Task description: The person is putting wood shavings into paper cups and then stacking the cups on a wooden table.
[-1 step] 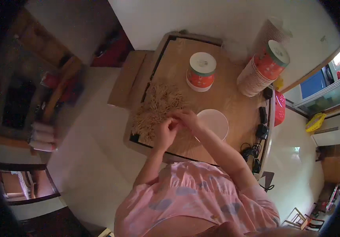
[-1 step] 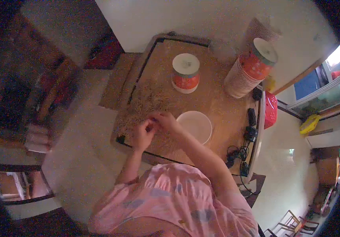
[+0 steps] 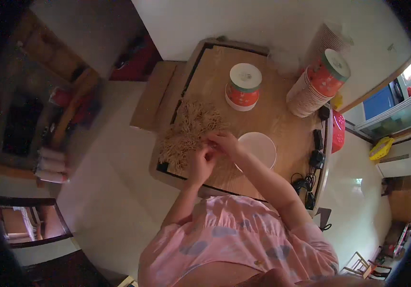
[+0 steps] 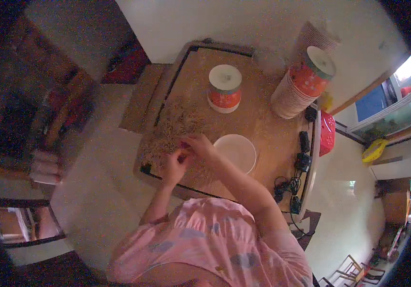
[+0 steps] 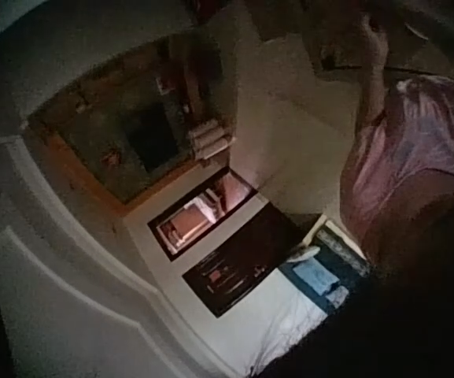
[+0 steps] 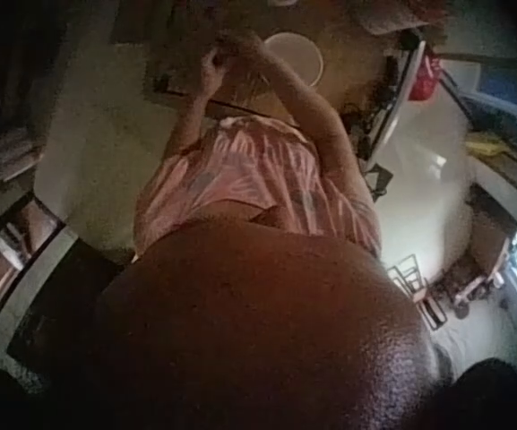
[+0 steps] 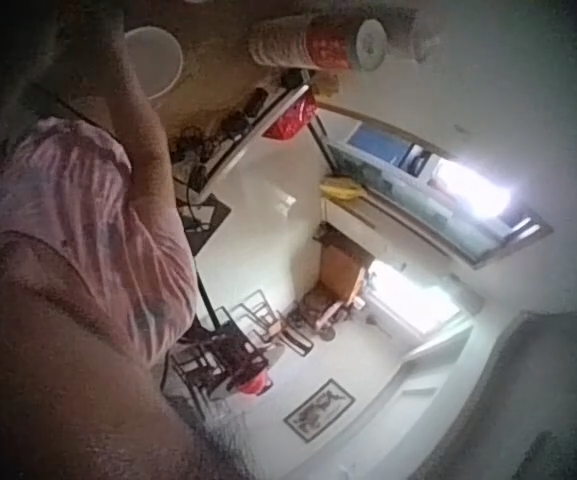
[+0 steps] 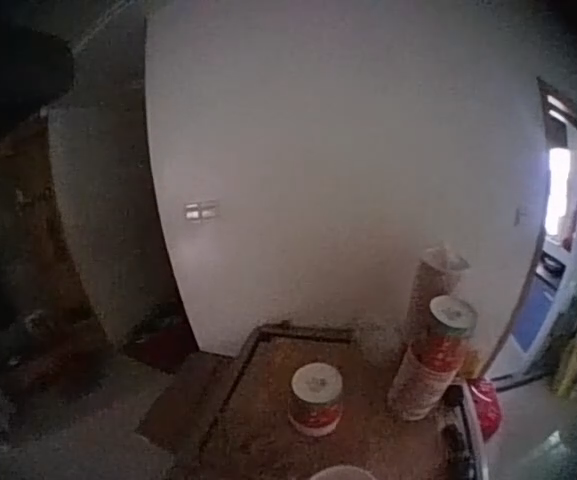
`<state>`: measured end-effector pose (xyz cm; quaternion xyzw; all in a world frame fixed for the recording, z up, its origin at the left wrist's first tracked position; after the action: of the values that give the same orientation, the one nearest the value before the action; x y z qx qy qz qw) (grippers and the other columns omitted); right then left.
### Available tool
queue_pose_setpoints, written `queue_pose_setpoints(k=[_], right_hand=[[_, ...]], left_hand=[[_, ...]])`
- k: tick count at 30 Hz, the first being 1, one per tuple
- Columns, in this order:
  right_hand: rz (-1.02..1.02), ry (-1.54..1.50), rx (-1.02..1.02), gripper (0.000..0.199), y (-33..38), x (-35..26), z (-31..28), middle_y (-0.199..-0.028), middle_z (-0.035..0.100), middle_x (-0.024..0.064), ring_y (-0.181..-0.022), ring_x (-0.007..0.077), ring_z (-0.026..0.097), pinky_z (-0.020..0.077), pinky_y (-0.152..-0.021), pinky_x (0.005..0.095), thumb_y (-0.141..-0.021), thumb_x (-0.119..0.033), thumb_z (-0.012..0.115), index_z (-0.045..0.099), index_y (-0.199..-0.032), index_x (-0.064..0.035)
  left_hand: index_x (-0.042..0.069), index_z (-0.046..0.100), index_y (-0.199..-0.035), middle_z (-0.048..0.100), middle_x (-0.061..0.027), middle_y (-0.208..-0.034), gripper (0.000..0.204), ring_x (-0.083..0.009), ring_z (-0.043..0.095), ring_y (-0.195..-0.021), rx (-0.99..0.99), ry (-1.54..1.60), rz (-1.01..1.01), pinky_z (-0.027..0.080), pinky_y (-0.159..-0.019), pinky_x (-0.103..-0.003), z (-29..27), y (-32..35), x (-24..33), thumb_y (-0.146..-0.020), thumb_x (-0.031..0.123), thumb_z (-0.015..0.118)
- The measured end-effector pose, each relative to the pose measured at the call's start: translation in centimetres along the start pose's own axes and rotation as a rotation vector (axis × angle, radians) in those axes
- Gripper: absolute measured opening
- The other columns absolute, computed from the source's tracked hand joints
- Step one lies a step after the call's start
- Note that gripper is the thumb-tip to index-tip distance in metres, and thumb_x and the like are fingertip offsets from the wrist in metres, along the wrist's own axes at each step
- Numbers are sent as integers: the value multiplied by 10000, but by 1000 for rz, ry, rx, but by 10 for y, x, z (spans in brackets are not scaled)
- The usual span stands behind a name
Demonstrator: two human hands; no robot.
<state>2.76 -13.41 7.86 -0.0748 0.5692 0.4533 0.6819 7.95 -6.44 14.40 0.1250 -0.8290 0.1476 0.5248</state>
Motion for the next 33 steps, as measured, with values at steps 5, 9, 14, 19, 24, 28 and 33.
queue_pose_setpoints(k=[5, 9, 14, 19, 24, 28, 33], right_hand=[[66, 26, -81, 226, -19, -36, 34, -617, 478, 0, -526, 82, 424, 341, -454, 235, -837, -208, 427, 569, -750, -56], [102, 145, -104, 220, -59, -31, 30, -526, 398, -13, -429, 76, 330, 257, -373, 242, -838, -172, 408, 563, -744, -47], [45, 244, -157, 229, -86, -22, 40, -509, 393, -10, -384, 81, 302, 233, -345, 244, -844, -164, 410, 558, -759, -10], [196, 300, -198, 227, -116, 1, 36, -527, 438, 6, -370, 83, 316, 240, -331, 254, -840, -168, 426, 567, -786, 1], [-216, 970, -188, 228, -82, -39, 64, -600, 520, 46, -446, 131, 443, 330, -359, 287, -836, -194, 427, 586, -828, -31], [-272, 1178, -118, 219, -115, 5, 14, -583, 506, 61, -518, 159, 499, 394, -424, 307, -829, -176, 414, 588, -822, -43], [-67, 1281, -425, 231, -46, 7, 64, -878, 552, 77, -843, 134, 513, 433, -747, 274, -866, -208, 442, 556, -986, -47]], left_hand=[[37, 576, -711, 559, -89, -617, 35, -193, 543, -551, -236, -51, -81, 428, -537, -310, 41, 52, -37, -698, 69, 584], [45, 594, -761, 591, -89, -705, 107, -185, 569, -621, -524, -223, -63, 445, -582, -299, 84, 88, -48, -730, 148, 587], [33, 573, -737, 581, -113, -706, 123, -253, 575, -662, -768, 68, -41, 440, -598, -338, 108, 111, -32, -710, 152, 563], [35, 587, -779, 588, -100, -732, 155, -239, 575, -663, -1151, 47, 19, 439, -592, -329, 103, 124, 55, -712, 174, 565], [46, 588, -776, 582, -103, -733, 153, -248, 569, -654, -1092, 128, -131, 440, -578, -329, 62, 110, 88, -713, 186, 583], [48, 588, -775, 580, -106, -727, 153, -256, 567, -648, -935, 110, 85, 440, -571, -335, 37, 82, 129, -714, 188, 589], [51, 587, -774, 578, -109, -720, 153, -266, 565, -640, -668, 88, 281, 440, -561, -343, -6, 63, 148, -714, 191, 596]])
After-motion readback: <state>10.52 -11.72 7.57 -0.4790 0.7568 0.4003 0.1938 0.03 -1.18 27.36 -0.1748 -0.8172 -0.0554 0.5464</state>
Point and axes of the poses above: each hand's wrist, its own y-axis away from the middle knuckle, its own z-axis out of the palm, x = y × z, the point moved 10 cm from there along -y, towards the middle knuckle
